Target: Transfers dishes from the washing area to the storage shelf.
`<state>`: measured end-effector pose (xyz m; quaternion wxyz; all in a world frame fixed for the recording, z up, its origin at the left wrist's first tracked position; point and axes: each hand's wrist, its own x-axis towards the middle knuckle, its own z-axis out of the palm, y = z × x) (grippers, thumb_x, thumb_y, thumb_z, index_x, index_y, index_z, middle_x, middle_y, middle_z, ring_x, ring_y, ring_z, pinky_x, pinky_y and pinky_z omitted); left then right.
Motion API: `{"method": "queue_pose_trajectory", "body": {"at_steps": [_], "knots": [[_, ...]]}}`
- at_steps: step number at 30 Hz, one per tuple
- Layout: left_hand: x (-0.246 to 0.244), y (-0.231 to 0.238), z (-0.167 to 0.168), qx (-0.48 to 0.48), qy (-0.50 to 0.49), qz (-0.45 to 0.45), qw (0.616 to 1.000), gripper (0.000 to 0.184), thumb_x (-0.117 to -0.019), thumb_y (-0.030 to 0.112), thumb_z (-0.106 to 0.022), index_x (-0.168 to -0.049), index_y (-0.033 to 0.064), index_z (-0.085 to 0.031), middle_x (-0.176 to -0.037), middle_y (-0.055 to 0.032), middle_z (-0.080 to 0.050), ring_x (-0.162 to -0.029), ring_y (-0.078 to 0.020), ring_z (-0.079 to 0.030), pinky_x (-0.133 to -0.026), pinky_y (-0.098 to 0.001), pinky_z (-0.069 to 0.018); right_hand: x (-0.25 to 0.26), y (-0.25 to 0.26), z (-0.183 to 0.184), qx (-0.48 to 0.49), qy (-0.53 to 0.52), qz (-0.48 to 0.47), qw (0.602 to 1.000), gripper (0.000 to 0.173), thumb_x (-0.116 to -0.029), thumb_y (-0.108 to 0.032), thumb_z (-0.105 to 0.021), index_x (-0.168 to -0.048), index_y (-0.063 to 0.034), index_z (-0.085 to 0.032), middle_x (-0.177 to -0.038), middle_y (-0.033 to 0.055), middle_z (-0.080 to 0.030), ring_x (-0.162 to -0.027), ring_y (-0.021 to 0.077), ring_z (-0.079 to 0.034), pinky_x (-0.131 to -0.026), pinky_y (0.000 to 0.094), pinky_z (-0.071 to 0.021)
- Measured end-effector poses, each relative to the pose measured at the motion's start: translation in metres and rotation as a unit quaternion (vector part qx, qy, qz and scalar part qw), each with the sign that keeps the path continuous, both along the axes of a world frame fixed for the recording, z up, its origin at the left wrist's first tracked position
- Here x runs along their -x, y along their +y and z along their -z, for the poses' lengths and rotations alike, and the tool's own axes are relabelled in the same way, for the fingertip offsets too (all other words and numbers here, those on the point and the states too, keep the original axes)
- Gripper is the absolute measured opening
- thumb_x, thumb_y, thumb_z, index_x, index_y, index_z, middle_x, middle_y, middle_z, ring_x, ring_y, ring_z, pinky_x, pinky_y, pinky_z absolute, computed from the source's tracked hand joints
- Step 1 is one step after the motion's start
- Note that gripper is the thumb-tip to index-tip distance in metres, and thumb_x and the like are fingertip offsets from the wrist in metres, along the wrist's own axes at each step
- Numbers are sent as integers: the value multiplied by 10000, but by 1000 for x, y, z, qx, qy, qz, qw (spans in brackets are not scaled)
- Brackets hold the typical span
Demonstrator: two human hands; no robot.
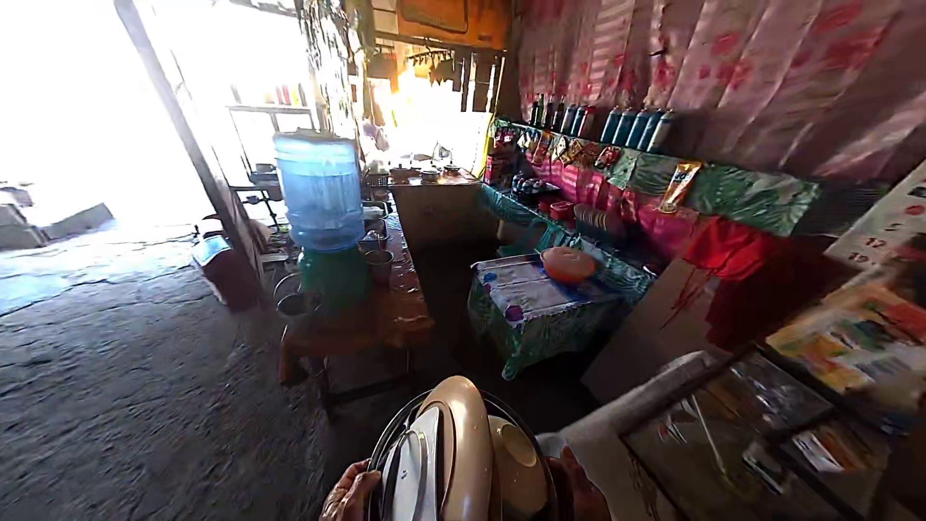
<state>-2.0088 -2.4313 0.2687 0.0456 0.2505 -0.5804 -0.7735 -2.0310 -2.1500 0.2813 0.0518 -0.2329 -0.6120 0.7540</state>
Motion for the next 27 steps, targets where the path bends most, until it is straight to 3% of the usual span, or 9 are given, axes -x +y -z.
{"method": "queue_pose_trajectory", "body": {"at_steps": [8,13,15,20,24,27], "knots": [[216,14,11,14,-18,46,999,177,-1002,65,-463,-1094,-10,-595,-773,-13,-645,-690,-75,-638,-677,-289,-565,196,17,-5,-26,-33,-8,999,545,-1123,-396,-347,-996,-4,-705,-834,75,-738,-783,148,-717,-732,346,-609],[350,30,29,57,-18,120,991,242,-1016,84,-472,-1162,-46,-616,-900,-85,-657,-804,-123,-633,-774,-353,-554,302,37,17,-42,-32,29,998,560,-1118,-413,-338,-993,-6,-702,-823,65,-735,-764,138,-710,-742,357,-608],[406,41,33,53,-13,144,988,242,-1007,76,-470,-1162,-49,-608,-882,-88,-656,-790,-132,-639,-765,-366,-557,346,49,23,-54,-30,43,997,566,-1117,-421,-326,-994,-8,-693,-815,51,-726,-760,123,-700,-746,352,-601],[527,80,47,71,-18,229,971,237,-1013,106,-493,-1167,-27,-616,-894,-101,-663,-806,-166,-645,-769,-389,-556,441,98,41,-79,-64,54,993,614,-1111,-468,-301,-972,-26,-705,-796,41,-713,-730,108,-679,-706,338,-582],[610,130,73,103,-22,250,963,213,-1005,108,-517,-1133,-14,-636,-888,-98,-664,-810,-170,-641,-772,-395,-548,522,151,59,-123,-95,47,987,646,-1102,-505,-314,-981,-23,-727,-828,83,-721,-757,150,-682,-724,380,-578],[660,174,97,138,-34,244,959,214,-1013,107,-521,-1133,-19,-645,-903,-110,-663,-827,-178,-633,-785,-402,-536,584,197,75,-178,-110,4,978,651,-1095,-519,-334,-1053,-21,-751,-948,137,-748,-898,230,-716,-851,475,-584]]}}
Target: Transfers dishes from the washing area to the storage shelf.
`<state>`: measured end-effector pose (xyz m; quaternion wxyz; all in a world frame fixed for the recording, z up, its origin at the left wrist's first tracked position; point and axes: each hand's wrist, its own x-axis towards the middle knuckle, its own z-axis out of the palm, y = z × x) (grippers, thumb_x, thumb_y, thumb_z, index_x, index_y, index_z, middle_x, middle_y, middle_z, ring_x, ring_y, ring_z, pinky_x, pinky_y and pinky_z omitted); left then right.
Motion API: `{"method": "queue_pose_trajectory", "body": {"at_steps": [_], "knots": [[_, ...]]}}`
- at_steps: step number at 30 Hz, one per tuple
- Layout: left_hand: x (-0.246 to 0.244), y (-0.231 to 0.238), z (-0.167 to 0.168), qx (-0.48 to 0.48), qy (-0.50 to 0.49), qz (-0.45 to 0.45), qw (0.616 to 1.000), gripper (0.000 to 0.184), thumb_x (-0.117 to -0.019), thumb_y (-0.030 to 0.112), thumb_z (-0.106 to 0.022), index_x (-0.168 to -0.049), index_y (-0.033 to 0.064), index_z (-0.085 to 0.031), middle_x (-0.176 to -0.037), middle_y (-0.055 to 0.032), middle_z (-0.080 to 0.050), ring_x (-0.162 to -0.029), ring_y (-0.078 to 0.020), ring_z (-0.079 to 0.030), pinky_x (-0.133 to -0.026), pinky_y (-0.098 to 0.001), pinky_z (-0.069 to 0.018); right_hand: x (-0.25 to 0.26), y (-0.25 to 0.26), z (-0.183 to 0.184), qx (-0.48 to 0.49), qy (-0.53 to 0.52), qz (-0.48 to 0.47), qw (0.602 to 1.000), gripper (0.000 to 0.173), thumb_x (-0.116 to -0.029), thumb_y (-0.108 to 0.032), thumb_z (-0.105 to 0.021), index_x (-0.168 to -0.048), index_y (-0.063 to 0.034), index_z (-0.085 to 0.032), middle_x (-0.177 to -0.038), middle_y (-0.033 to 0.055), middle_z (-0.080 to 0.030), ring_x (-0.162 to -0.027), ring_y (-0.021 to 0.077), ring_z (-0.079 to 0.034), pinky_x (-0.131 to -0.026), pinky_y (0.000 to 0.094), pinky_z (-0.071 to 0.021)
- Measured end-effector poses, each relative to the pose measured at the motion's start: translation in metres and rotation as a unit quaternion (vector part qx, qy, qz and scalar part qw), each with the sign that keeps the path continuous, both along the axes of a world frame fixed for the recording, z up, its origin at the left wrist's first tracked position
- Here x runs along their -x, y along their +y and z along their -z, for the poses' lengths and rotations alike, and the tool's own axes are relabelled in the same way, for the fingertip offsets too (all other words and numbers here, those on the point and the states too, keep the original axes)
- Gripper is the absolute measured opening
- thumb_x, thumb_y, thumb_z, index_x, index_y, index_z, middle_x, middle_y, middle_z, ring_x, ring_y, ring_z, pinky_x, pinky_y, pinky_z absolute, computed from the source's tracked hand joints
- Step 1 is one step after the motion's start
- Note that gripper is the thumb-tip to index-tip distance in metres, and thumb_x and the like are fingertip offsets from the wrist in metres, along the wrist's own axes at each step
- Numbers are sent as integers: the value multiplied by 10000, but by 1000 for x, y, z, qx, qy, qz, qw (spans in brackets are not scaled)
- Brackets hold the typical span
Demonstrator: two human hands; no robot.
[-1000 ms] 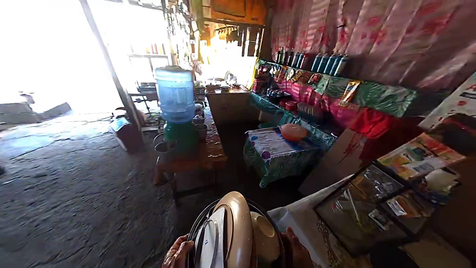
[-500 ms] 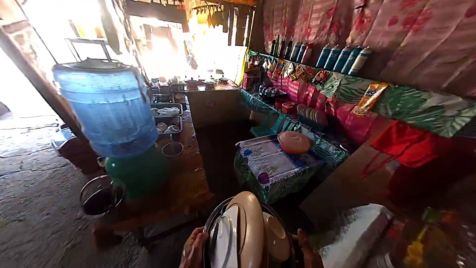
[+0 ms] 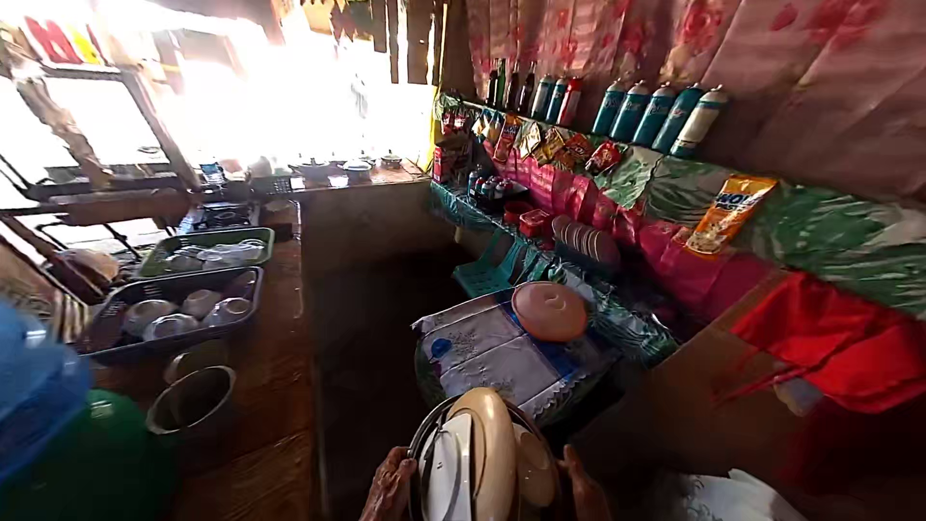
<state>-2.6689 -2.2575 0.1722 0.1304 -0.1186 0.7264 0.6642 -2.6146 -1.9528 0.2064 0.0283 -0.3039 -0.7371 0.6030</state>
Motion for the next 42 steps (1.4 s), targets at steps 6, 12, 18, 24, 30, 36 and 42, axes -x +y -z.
{"method": "queue_pose_trajectory", "body": {"at_steps": [6,12,18,24,30,36,42], "knots": [[89,94,37,79,-52,-5,996,254,-1035,131,-515,-1189,-36,-629,-985,-178,-664,-903,-251,-633,-834,-467,-521,136,98,39,-5,-35,-36,999,593,-1087,-506,-418,-1025,-15,-743,-968,153,-734,-946,248,-704,-876,487,-568],[168,157,78,95,-125,-24,987,275,-1053,148,-502,-1229,-33,-610,-1047,-234,-664,-935,-326,-662,-825,-536,-548,242,155,63,-16,-104,-73,992,607,-1071,-532,-456,-1100,13,-723,-1084,213,-709,-1054,309,-677,-930,535,-534],[244,201,118,100,-142,-15,985,282,-1061,156,-499,-1236,-41,-597,-1072,-259,-650,-957,-355,-645,-834,-556,-529,321,194,94,-33,-115,-84,989,602,-1077,-507,-459,-1162,37,-703,-1204,246,-679,-1179,337,-634,-1020,556,-481],[304,231,142,115,-185,-40,975,312,-1070,185,-491,-1292,-12,-589,-1139,-266,-651,-1020,-381,-658,-857,-586,-542,389,221,138,-26,-139,-108,984,592,-1080,-504,-455,-1137,31,-702,-1164,244,-688,-1131,345,-655,-979,563,-510],[336,255,163,157,-204,-89,962,313,-1063,176,-482,-1278,-6,-617,-1146,-258,-657,-1047,-379,-648,-886,-583,-522,437,239,171,7,-130,-139,982,499,-1088,-420,-482,-1182,22,-692,-1210,230,-675,-1156,314,-638,-987,538,-501],[346,265,160,188,-203,-127,952,319,-1071,178,-477,-1287,-6,-623,-1169,-244,-665,-1080,-349,-645,-945,-551,-502,449,249,191,30,-128,-186,974,462,-1091,-370,-490,-1176,36,-692,-1191,237,-678,-1126,314,-649,-971,528,-515],[324,246,148,171,-198,-121,958,436,-1070,253,-516,-1450,40,-533,-1316,-227,-639,-1152,-359,-664,-959,-561,-546,438,285,160,-81,-129,-360,920,393,-1066,-257,-551,-1313,33,-645,-1286,240,-659,-1204,334,-638,-1046,507,-495]]}}
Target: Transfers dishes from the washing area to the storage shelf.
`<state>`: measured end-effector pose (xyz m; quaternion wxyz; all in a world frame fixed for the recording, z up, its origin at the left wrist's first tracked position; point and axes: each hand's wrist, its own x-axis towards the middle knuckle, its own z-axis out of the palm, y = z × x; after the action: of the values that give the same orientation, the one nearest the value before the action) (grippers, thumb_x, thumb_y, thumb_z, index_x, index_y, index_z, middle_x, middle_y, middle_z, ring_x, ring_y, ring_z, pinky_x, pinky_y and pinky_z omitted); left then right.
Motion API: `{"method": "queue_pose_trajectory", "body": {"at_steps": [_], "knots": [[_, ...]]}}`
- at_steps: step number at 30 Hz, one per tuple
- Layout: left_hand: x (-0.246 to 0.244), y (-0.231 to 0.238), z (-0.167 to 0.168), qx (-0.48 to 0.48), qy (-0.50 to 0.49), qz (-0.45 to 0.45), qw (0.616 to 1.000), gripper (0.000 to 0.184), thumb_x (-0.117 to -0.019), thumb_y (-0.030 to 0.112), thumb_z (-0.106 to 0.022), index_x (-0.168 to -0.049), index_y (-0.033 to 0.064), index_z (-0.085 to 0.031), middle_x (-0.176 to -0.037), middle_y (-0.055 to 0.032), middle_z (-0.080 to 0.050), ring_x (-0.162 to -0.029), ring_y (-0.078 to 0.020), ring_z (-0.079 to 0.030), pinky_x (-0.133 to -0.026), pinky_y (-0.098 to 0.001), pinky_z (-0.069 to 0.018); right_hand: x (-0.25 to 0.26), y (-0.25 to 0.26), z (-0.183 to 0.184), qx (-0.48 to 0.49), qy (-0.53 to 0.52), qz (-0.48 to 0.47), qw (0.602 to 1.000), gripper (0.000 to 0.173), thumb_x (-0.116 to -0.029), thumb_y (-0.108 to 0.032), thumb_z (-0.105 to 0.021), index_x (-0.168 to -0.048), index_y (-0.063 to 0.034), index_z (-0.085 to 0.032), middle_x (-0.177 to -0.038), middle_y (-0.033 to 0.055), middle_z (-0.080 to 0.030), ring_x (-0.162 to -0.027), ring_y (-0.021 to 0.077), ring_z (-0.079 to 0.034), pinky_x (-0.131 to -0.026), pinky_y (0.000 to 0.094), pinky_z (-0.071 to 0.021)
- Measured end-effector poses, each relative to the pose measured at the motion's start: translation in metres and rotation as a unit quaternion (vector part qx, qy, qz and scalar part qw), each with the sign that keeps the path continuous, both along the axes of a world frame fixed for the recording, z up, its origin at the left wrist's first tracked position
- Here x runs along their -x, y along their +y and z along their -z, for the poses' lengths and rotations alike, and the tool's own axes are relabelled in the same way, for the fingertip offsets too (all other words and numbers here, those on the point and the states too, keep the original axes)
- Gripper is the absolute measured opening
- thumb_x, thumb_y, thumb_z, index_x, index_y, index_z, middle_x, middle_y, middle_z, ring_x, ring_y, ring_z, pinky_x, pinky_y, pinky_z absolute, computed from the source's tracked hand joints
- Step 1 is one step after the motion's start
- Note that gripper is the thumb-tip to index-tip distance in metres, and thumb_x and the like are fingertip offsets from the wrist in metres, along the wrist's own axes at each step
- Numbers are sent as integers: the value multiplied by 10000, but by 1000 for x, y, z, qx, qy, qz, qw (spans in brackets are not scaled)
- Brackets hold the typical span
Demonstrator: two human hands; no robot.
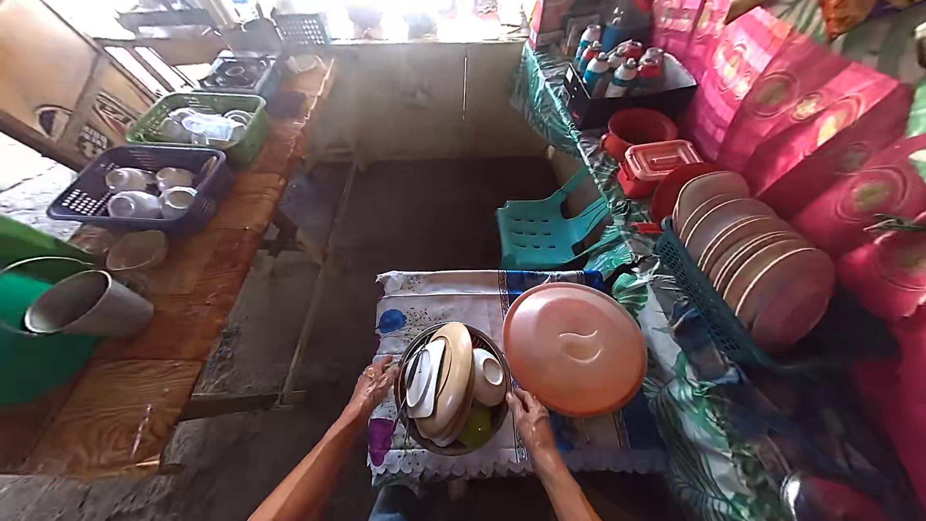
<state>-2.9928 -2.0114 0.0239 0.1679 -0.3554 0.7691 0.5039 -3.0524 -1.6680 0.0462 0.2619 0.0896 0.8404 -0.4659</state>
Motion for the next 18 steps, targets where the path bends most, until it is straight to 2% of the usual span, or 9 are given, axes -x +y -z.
{"method": "queue_pose_trajectory", "body": {"at_steps": [2,4,5,7,9,11,13,16,18], "knots": [[-10,-11,-13,63,15,7,998,406,-1057,236,-532,-1400,25,-581,-1299,-215,-657,-1181,-345,-647,-1024,-557,-496,-6,1,-29,-67,78,-28,994,295,-1032,-205,-574,-1168,19,-709,-1121,206,-711,-1067,322,-687,-981,514,-519],[-19,-17,-24,104,55,-6,993,319,-1055,213,-519,-1279,35,-660,-1157,-183,-700,-1055,-313,-680,-952,-545,-525,-9,-11,-52,-54,134,-30,989,281,-1032,-222,-577,-1048,20,-719,-924,172,-713,-873,286,-694,-845,494,-547],[-21,-17,-30,110,78,-10,991,303,-1057,212,-514,-1248,40,-675,-1110,-170,-708,-1003,-296,-686,-918,-533,-536,-9,-21,-60,-37,136,-45,989,322,-1039,-266,-567,-1011,17,-718,-882,161,-700,-838,274,-682,-820,488,-545],[-20,-10,-41,104,138,-9,985,310,-1056,224,-526,-1242,35,-686,-1116,-162,-711,-999,-269,-686,-918,-501,-535,-5,-41,-72,-21,83,-97,992,446,-1057,-406,-537,-996,4,-702,-896,156,-679,-864,274,-662,-845,499,-529],[-10,3,-51,91,183,26,979,365,-1048,260,-548,-1303,27,-665,-1241,-177,-683,-1100,-273,-680,-1005,-481,-526,1,-60,-72,-15,52,-118,992,491,-1045,-470,-548,-980,-3,-683,-898,155,-657,-869,272,-640,-841,491,-514],[3,17,-56,94,186,70,976,408,-1039,306,-569,-1341,43,-647,-1301,-182,-660,-1126,-282,-677,-1024,-486,-520,3,-73,-69,-11,41,-112,993,448,-1041,-426,-579,-1046,6,-700,-968,177,-686,-933,285,-658,-894,499,-515],[14,26,-55,113,175,98,973,393,-1032,289,-574,-1341,59,-651,-1303,-187,-655,-1130,-300,-673,-1022,-503,-514,4,-83,-71,-10,47,-101,994,386,-1041,-363,-591,-1050,9,-693,-981,179,-687,-946,283,-659,-904,493,-511],[21,34,-51,131,185,108,968,312,-1032,213,-560,-1256,48,-702,-1239,-175,-685,-1125,-295,-673,-1021,-504,-508,4,-89,-74,24,52,-82,995,281,-1024,-278,-619,-984,-2,-655,-859,116,-609,-757,209,-584,-723,408,-496],[20,35,-50,129,189,117,966,281,-1023,184,-570,-1206,33,-721,-1206,-172,-699,-1128,-292,-671,-1029,-493,-504,1,-90,-78,67,37,-53,996,232,-1024,-229,-618,-986,-3,-650,-842,97,-590,-696,173,-560,-656,358,-492]]}}
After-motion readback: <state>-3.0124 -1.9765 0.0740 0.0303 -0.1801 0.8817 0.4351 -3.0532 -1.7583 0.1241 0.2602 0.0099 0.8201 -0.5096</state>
